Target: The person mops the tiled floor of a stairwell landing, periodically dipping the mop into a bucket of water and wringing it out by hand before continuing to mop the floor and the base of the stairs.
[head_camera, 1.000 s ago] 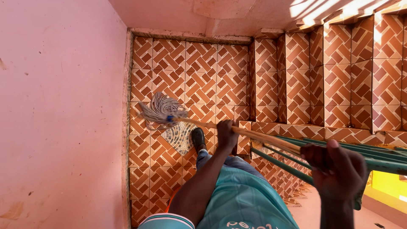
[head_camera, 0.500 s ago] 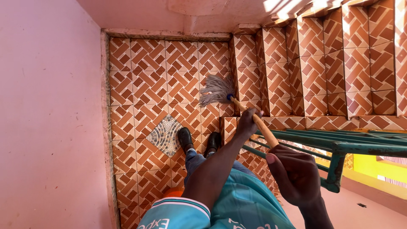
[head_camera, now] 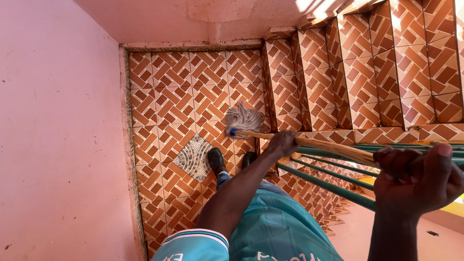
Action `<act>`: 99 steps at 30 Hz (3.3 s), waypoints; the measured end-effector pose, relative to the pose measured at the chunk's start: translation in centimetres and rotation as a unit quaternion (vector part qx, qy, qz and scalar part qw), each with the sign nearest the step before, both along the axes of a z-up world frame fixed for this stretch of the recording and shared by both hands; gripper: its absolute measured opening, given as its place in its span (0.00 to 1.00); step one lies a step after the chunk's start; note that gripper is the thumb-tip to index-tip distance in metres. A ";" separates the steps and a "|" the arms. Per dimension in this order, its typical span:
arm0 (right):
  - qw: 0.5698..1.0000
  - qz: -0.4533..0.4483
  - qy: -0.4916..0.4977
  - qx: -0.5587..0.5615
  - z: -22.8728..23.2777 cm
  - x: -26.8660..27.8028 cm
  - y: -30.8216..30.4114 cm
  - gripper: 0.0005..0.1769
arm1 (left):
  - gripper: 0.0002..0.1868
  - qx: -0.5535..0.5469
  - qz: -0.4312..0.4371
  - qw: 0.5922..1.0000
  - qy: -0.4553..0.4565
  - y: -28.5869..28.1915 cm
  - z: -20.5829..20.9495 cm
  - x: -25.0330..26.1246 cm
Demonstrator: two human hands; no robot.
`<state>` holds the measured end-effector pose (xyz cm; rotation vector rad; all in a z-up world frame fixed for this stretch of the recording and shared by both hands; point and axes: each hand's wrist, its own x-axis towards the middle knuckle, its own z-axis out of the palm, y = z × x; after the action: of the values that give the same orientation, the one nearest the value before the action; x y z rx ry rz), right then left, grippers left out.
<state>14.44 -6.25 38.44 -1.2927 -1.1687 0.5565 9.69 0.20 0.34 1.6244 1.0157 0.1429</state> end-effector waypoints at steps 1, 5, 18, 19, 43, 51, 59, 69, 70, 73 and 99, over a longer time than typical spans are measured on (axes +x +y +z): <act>1.000 -0.010 0.012 0.006 -0.5 0.3 -0.4 0.34 | 0.07 0.038 0.004 0.999 0.000 0.2 -0.1 -0.5; 0.996 -0.010 0.078 0.029 -4.0 0.9 -2.8 0.34 | 0.05 0.136 0.005 0.990 0.043 1.3 -1.2 -3.2; 0.971 0.217 0.079 -0.060 -18.6 -4.9 -2.6 0.27 | 0.09 0.334 0.261 0.898 0.120 6.3 -8.0 -18.5; 0.961 0.246 0.090 -0.085 -18.5 -5.3 -2.2 0.28 | 0.09 0.332 0.265 0.896 0.126 5.6 -7.5 -19.4; 0.958 0.283 0.044 -0.024 -3.8 -8.8 6.6 0.29 | 0.15 0.194 0.435 0.868 -0.140 6.0 -0.6 -12.1; 0.984 0.138 0.060 -0.095 -4.3 -3.4 6.5 0.33 | 0.09 0.136 0.357 0.924 0.012 -0.3 0.3 -10.7; 0.953 0.283 0.110 -0.003 -11.2 -6.8 3.1 0.35 | 0.13 0.220 0.514 0.826 0.077 0.6 -2.7 -19.0; 0.879 0.474 0.047 -0.035 -13.9 -17.1 1.2 0.28 | 0.13 0.280 0.598 0.744 0.099 -2.0 -2.5 -32.1; 0.875 0.474 0.085 -0.047 -13.6 -17.0 1.9 0.27 | 0.13 0.277 0.613 0.733 0.100 -2.6 -2.2 -32.1; 0.864 0.465 0.184 -0.062 -13.3 -17.0 4.4 0.34 | 0.13 0.278 0.639 0.706 0.124 -5.1 -1.9 -31.2; 0.720 0.694 -0.024 0.015 -9.4 -24.8 6.6 0.24 | 0.15 0.275 0.725 0.631 0.025 0.9 -1.0 -36.8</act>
<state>-10.37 0.34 29.07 -0.1304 -2.0794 1.5518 -27.10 1.06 -0.62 0.8282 2.2656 1.6269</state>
